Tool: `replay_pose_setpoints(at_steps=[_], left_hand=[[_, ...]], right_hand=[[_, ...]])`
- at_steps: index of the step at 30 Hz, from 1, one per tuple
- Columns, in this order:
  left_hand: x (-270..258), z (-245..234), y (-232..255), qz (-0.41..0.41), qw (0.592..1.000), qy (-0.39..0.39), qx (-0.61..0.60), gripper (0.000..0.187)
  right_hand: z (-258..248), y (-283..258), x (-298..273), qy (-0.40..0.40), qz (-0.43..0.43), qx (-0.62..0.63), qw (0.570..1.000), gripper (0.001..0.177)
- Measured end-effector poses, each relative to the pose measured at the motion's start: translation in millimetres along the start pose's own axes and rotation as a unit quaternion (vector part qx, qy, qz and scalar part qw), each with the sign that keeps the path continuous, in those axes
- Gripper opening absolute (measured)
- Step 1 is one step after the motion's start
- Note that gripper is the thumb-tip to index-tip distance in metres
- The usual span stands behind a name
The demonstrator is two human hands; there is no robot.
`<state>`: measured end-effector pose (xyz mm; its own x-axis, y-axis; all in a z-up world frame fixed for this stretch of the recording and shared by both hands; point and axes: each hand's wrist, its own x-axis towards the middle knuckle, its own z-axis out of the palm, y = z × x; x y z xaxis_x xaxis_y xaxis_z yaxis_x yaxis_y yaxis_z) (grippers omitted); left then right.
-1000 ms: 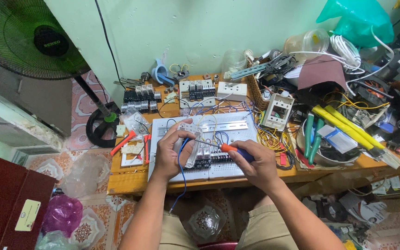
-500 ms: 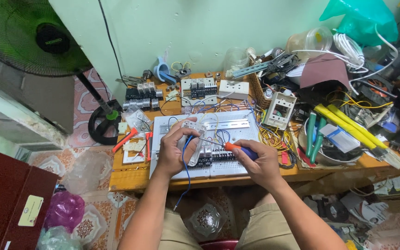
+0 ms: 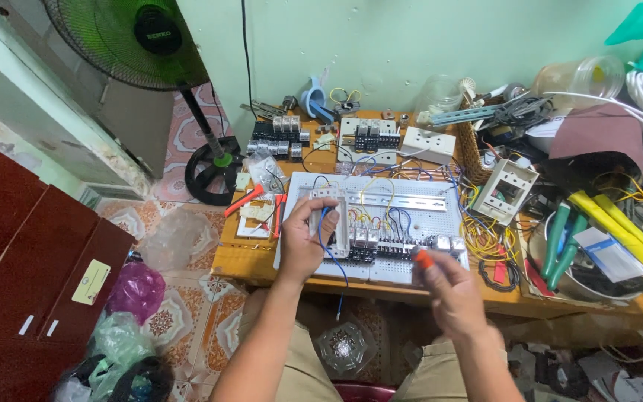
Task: The person works on a breadboard setup, using a screwdriver to tighten connections on a white electrical component. They then strip and insert yellow wires into the breadboard and component terminals, securing them with the screwdriver.
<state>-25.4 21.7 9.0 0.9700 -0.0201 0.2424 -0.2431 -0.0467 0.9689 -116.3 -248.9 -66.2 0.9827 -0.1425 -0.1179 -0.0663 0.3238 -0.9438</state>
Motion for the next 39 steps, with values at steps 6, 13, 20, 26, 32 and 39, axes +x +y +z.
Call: replay_pose_setpoints(at_steps=[6, 13, 20, 26, 32, 39], left_hand=[[-47.4, 8.3, -15.5, 0.071, 0.994, 0.033, -0.076, 0.013], [-76.2, 0.8, -27.7, 0.102, 0.989, 0.103, -0.02, 0.013], [-83.7, -13.2, -38.7, 0.122, 0.98, 0.14, 0.078, 0.013], [-100.7, -16.8, -57.2, 0.071, 0.99, 0.12, -0.013, 0.013], [-106.6, -24.9, -31.8, 0.061, 0.989, 0.121, -0.059, 0.015], [-105.5, -35.0, -16.3, 0.041, 0.984, 0.108, -0.133, 0.02]], right_hand=[[70.0, 29.0, -51.1, -0.128, 0.052, -0.087, 0.987, 0.054], [108.5, 71.0, -79.5, -0.086, 0.099, -0.086, 0.988, 0.019], [91.8, 87.1, -97.3, -0.119, -0.061, -0.068, 0.989, 0.028], [73.5, 77.1, -85.1, -0.102, -0.083, -0.134, 0.982, 0.007], [78.0, 25.8, -52.9, -0.102, -0.084, -0.213, 0.968, 0.031], [123.3, -9.7, 22.1, -0.151, -0.136, -0.339, 0.918, 0.039]])
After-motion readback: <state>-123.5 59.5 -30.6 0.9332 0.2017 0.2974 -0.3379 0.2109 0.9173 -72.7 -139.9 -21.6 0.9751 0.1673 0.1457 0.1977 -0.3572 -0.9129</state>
